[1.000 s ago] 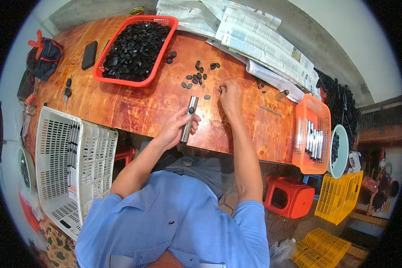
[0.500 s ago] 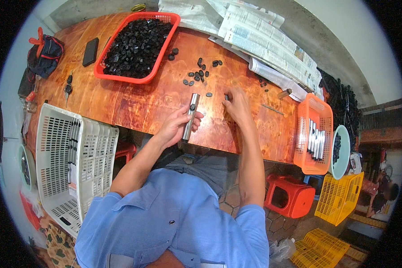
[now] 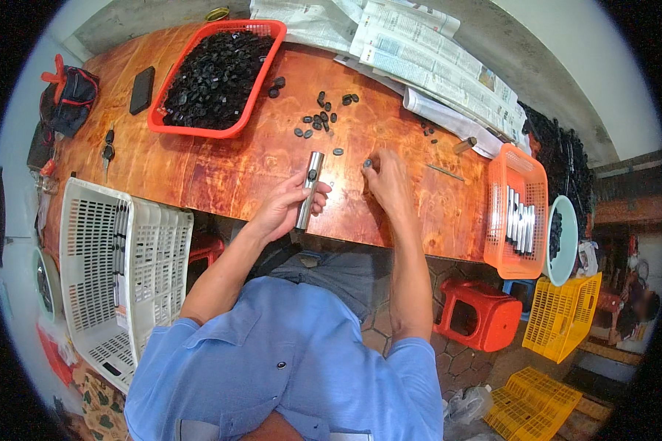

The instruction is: The person assembles lock cylinders by inserting small black components into a cylindrical metal body, then tapping the assembly on the table to seat the parts. Completed cylinders are placed into a white basket. The process is repeated with multiple components.

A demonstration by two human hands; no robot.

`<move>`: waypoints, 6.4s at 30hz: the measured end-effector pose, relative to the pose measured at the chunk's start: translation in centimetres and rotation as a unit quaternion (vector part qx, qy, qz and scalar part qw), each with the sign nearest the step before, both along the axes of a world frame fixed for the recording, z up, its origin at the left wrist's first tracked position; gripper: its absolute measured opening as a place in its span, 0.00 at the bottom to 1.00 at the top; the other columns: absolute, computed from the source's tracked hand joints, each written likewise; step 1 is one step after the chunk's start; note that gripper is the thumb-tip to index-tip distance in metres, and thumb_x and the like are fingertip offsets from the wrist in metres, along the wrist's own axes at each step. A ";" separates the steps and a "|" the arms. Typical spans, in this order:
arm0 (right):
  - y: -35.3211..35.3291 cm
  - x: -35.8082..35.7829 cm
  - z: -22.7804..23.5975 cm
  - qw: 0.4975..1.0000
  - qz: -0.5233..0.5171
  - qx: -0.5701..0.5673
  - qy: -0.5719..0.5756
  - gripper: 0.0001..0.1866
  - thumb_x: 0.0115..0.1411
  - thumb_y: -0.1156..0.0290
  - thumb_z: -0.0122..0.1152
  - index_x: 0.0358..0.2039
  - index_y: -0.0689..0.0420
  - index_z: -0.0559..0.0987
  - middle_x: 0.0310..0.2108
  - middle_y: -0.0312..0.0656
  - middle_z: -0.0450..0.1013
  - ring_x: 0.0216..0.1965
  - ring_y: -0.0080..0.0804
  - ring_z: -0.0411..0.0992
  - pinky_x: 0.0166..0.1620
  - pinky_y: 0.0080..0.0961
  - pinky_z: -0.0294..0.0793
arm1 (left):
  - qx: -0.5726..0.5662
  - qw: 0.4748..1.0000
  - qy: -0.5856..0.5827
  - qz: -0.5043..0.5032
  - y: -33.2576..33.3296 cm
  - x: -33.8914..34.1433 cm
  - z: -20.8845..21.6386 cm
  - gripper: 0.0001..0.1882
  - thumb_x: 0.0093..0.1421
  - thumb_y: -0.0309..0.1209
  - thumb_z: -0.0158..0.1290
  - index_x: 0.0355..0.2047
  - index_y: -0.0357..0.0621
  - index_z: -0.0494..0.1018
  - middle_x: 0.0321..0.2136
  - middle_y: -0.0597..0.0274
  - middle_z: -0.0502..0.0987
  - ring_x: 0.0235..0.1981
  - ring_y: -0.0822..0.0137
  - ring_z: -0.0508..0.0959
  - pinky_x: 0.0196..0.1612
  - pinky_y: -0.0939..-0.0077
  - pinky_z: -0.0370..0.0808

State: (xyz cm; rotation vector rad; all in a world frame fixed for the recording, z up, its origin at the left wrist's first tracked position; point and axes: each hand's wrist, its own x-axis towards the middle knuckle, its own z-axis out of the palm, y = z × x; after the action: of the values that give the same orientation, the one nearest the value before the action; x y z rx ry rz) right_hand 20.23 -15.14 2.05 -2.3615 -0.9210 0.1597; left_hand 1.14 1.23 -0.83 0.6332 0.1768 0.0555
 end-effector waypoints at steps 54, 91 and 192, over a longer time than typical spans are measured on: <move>-2.2 -10.8 2.0 0.871 -0.058 0.267 0.407 0.11 0.67 0.68 0.60 0.42 0.63 0.80 0.31 0.37 0.77 0.32 0.18 0.73 0.31 0.18 0.73 | 0.280 0.942 0.084 -0.164 -6.2 -1.9 3.2 0.22 0.75 0.47 0.37 0.38 0.41 0.70 0.19 0.68 0.70 0.18 0.77 0.69 0.21 0.81 0.67; -5.1 -7.3 -1.2 0.948 -0.033 0.274 0.160 0.06 0.59 0.81 0.60 0.36 0.66 0.81 0.36 0.45 0.79 0.37 0.31 0.78 0.42 0.26 0.76 | 0.878 0.451 -0.140 0.076 -4.6 1.7 1.0 0.22 0.57 0.28 0.59 0.53 0.37 0.73 0.37 0.57 0.74 0.38 0.58 0.75 0.43 0.65 0.73; -2.6 -9.4 3.6 0.926 0.032 0.374 0.044 0.12 0.58 0.77 0.61 0.43 0.62 0.79 0.46 0.47 0.75 0.47 0.39 0.75 0.44 0.37 0.77 | 0.069 0.986 0.141 -0.052 -2.6 1.3 3.5 0.20 0.71 0.44 0.48 0.47 0.38 0.71 0.28 0.59 0.78 0.21 0.70 0.76 0.25 0.77 0.73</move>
State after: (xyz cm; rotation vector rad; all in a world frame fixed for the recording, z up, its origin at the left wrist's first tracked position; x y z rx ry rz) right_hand 10.79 -17.78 5.67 -1.6044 -0.8243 -0.0579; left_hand 2.44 -1.41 2.72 0.7875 0.4156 -0.1240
